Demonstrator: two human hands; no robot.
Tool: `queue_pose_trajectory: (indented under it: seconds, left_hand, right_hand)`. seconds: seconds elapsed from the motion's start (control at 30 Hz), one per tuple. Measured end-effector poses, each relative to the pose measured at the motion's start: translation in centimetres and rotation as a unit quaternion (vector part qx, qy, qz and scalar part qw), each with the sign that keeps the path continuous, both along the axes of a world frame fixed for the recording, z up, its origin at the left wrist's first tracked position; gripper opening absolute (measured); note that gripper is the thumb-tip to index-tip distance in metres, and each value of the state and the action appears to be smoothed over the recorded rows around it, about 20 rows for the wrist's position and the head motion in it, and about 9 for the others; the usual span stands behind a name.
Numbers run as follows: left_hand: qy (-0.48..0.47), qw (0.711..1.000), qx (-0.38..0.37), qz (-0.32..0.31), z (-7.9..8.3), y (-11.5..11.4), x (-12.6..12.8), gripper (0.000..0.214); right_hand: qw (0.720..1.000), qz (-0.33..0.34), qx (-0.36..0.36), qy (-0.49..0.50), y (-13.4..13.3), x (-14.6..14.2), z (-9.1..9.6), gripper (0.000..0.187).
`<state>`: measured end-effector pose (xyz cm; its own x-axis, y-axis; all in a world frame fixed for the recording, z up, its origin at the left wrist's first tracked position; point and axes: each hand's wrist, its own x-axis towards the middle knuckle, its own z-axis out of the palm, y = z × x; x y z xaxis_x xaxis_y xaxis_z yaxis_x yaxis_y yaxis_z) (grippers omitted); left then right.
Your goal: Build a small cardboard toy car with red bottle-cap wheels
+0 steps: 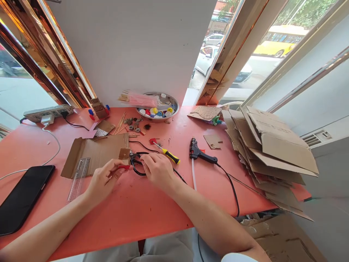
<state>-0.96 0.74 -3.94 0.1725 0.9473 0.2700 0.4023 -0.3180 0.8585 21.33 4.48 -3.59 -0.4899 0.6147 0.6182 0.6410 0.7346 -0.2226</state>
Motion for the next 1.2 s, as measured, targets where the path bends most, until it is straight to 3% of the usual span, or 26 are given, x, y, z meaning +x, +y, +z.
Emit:
queue_pose_trajectory:
  seconds: [0.17, 0.53, 0.67, 0.83, 0.93, 1.2]
  left_hand:
    - [-0.001, 1.0, 0.005, -0.01, -0.3, -0.2, 0.1, 0.021]
    - [-0.042, 0.998, -0.035, 0.005, -1.0, 0.3, -0.2, 0.021]
    - [-0.072, 0.996, -0.051, 0.011, -0.8, 0.5, 0.0, 0.026]
    - [-0.103, 0.993, -0.054, 0.013, -0.4, 0.8, 0.0, 0.028]
    - [-0.104, 0.993, -0.047, 0.012, -0.3, 0.8, -0.1, 0.029]
    - [-0.037, 0.996, 0.05, -0.06, -0.5, 0.7, 0.1, 0.015]
  right_hand:
    - [0.999, 0.002, 0.024, 0.034, 0.0, 0.3, 0.3, 0.027]
    - [1.0, -0.014, -0.018, 0.02, 0.9, 0.7, -0.9, 0.03]
    - [0.999, -0.036, -0.04, 0.003, 1.3, 0.6, -0.3, 0.028]
    - [0.984, 0.001, -0.168, -0.061, 1.4, -0.5, 2.4, 0.017]
    - [0.973, -0.004, -0.203, -0.112, 3.0, -1.4, 4.7, 0.015]
    - [0.962, -0.143, -0.19, -0.136, 13.1, -6.1, 9.9, 0.025]
